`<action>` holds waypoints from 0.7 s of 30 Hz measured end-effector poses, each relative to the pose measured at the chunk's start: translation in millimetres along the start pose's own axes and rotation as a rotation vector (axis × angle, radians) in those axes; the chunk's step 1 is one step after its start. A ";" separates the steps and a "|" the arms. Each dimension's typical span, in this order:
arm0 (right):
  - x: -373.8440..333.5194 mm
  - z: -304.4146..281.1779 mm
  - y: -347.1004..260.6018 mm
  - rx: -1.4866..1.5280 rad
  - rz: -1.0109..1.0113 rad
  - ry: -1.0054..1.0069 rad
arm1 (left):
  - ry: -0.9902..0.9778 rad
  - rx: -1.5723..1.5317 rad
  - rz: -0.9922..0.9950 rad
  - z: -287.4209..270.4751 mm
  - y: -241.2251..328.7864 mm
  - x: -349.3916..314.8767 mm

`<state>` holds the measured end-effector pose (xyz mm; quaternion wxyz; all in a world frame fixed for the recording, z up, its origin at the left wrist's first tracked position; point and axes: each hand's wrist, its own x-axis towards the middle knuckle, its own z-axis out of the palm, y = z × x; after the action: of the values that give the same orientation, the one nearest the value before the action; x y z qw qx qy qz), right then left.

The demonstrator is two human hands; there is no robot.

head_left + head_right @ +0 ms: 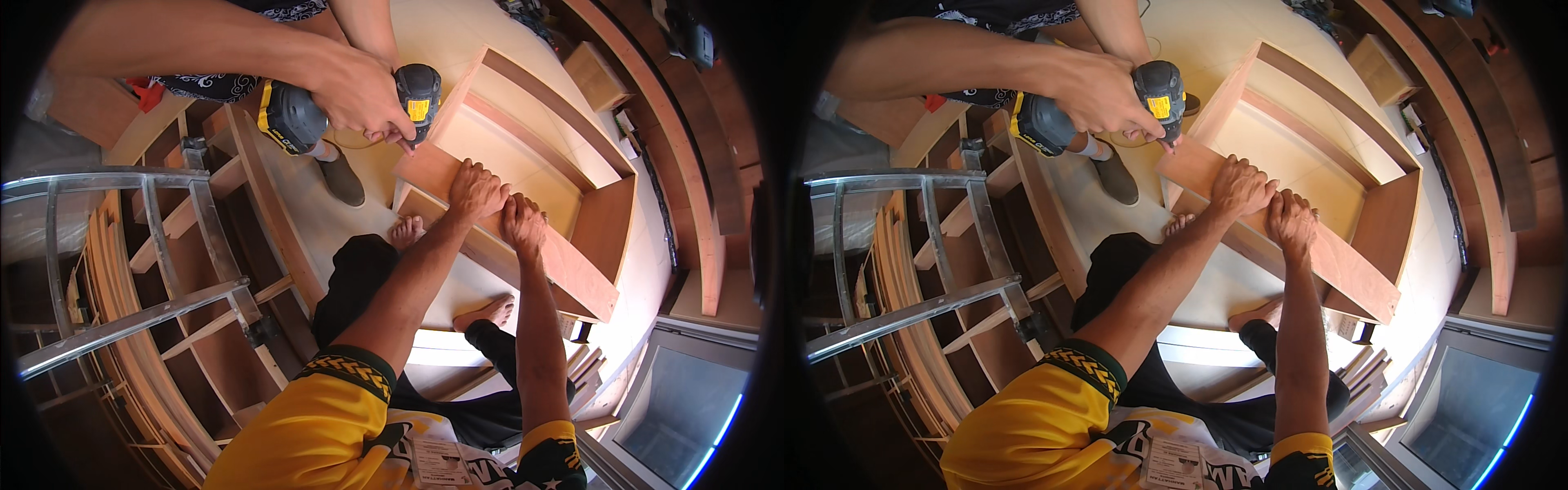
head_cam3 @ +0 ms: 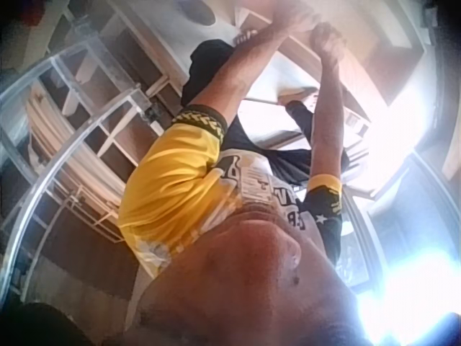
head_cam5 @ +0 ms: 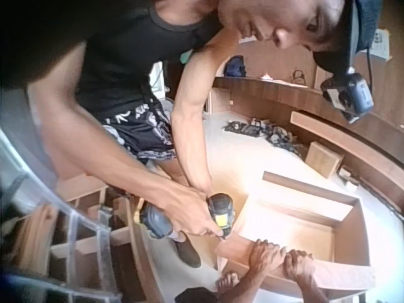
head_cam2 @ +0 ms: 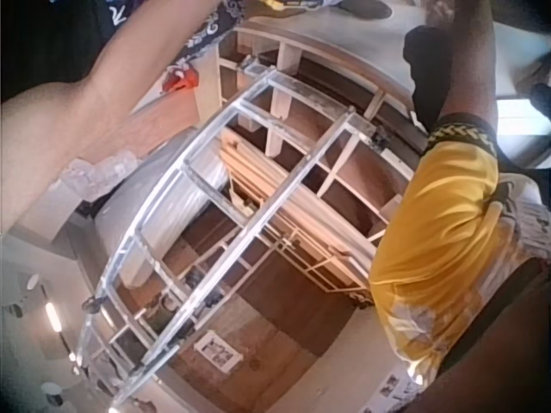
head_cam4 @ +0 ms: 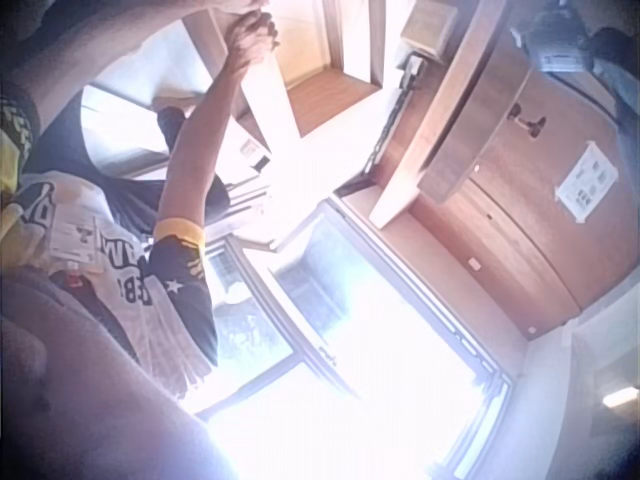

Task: The person assembles a wooden box structure by positioning wooden panels and holding them steady while an assistant uses a power drill to drive screws into the joints.

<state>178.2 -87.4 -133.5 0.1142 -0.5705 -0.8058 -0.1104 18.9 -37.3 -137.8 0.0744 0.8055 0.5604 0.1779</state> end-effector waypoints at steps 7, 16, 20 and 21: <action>-2.2 8.5 5.9 -0.021 -0.018 0.013 | -0.026 0.009 0.005 -2.1 1.3 0.8; -1.0 6.2 4.0 -0.025 -0.059 0.036 | -0.035 0.009 0.000 -1.7 0.2 0.9; -1.0 6.6 3.7 -0.028 -0.060 0.043 | -0.039 0.017 -0.002 -1.6 0.5 1.0; -1.1 6.9 3.9 -0.029 -0.061 0.046 | -0.037 0.018 -0.002 -1.0 0.4 1.0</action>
<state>181.8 -85.0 -140.2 0.1211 -0.5446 -0.8183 -0.1386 19.2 -36.6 -136.5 0.0774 0.8086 0.5615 0.1579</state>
